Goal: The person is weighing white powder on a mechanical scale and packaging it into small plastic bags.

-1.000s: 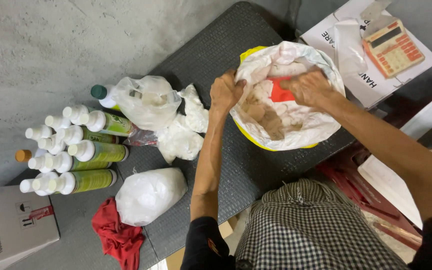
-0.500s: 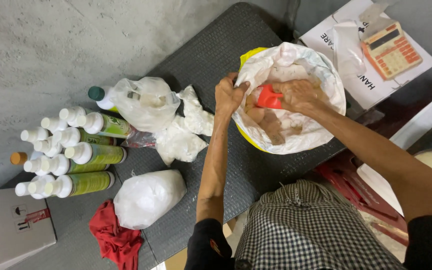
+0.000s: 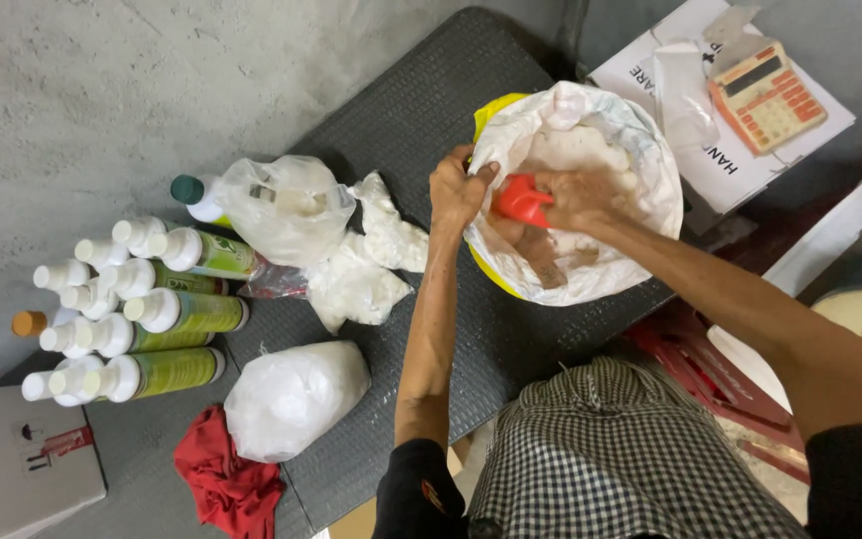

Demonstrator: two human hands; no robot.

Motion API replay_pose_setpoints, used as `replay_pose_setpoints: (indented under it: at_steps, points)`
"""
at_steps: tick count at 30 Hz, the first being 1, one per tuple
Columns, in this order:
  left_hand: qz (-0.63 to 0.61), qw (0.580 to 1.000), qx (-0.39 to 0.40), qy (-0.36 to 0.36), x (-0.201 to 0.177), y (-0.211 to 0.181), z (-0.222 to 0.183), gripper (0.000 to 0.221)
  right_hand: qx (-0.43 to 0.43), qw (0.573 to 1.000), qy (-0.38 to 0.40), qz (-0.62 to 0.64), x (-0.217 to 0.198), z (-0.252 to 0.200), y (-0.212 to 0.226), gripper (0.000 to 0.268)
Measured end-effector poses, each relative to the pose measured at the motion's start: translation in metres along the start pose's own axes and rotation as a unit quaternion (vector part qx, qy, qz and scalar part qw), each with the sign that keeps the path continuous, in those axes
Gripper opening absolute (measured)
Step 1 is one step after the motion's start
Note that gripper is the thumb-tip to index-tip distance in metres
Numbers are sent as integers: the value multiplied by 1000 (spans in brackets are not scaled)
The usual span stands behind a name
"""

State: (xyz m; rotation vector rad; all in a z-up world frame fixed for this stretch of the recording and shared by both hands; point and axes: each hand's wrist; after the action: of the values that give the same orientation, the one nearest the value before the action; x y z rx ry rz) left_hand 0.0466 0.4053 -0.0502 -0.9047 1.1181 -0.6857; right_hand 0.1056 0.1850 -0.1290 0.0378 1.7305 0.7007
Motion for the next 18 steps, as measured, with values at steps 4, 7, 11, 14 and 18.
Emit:
replay_pose_setpoints:
  at_steps: [4,7,11,14,18]
  points:
    - [3,1000,-22,3,2,8,2,48,-40,995,-10,93,-26,-35,33,45]
    - [8,1000,-19,-2,5,7,2,49,-56,991,-33,119,-17,-33,37,41]
    - [19,1000,6,-18,6,6,-1,48,17,999,-30,33,20,0,16,28]
    - [31,999,13,-25,1,6,-4,47,-44,997,-43,41,22,-3,13,24]
    - [86,994,46,-46,-4,5,-5,46,-16,978,6,207,-10,-32,14,22]
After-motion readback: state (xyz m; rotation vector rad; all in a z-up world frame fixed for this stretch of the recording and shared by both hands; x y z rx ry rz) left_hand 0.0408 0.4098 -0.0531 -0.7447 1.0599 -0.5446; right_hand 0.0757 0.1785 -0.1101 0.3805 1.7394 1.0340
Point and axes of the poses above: each hand's wrist, its own z-axis towards the middle knuckle, its own x-axis out of the palm, y = z × x, and after that the axes turned 7 degrees about x, right-handed
